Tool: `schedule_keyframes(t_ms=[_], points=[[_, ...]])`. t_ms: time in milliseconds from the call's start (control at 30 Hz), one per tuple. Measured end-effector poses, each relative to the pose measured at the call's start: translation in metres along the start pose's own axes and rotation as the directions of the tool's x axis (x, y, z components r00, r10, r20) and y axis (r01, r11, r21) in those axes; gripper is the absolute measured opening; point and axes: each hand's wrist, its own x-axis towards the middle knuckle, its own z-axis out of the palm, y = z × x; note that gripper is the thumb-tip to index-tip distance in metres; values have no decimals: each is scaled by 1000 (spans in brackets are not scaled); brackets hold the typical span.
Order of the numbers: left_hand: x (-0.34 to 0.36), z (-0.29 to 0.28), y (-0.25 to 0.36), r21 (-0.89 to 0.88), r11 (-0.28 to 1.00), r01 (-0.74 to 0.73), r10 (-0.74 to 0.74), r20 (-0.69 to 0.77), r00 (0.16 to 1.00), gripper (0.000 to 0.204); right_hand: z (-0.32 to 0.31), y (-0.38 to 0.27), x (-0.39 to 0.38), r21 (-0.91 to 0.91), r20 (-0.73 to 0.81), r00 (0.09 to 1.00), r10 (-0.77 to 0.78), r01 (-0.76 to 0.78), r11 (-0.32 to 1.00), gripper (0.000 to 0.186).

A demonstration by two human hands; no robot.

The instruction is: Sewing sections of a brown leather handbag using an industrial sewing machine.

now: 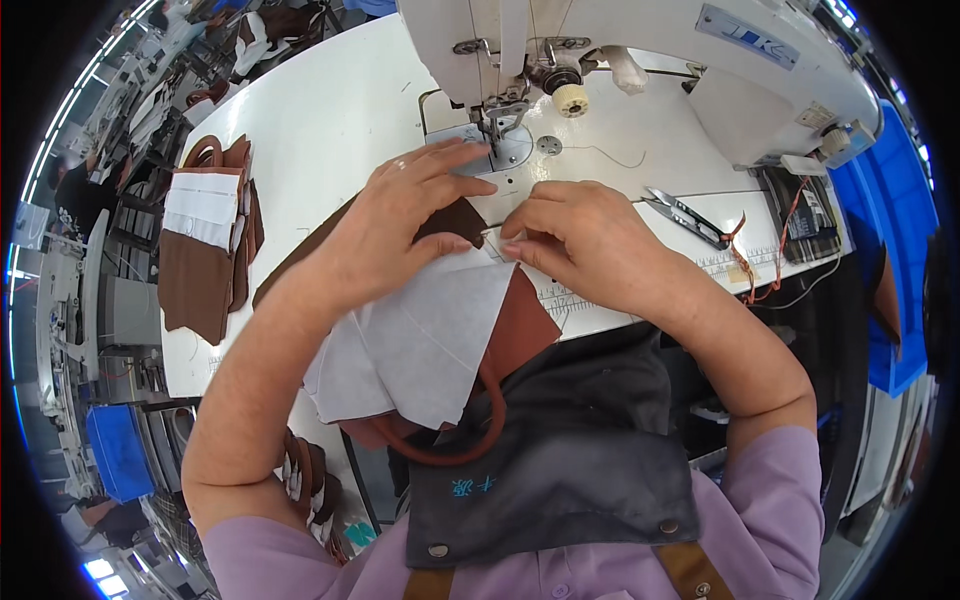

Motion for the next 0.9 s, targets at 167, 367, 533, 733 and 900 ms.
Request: schedule_keyframes(t_ms=[167,367,533,733,900], points=[[20,-9,-3,5,998,-61,60,93,994,56,3,-5,2,25,-11,997,81,-81,996,20],[31,-22,22,202,891,407,-449,528,721,31,10,-7,2,22,-33,997,75,-74,997,20],[7,-17,16,-299,947,117,-54,209,976,21,16,-16,-1,51,-76,995,69,-65,997,24],[-4,-60,68,-84,978,193,-154,338,928,19,10,-37,-10,575,112,971,212,-237,783,24],[-17,-71,97,-155,982,104,-70,209,975,13,-10,-69,-17,305,-142,989,-28,71,950,17]])
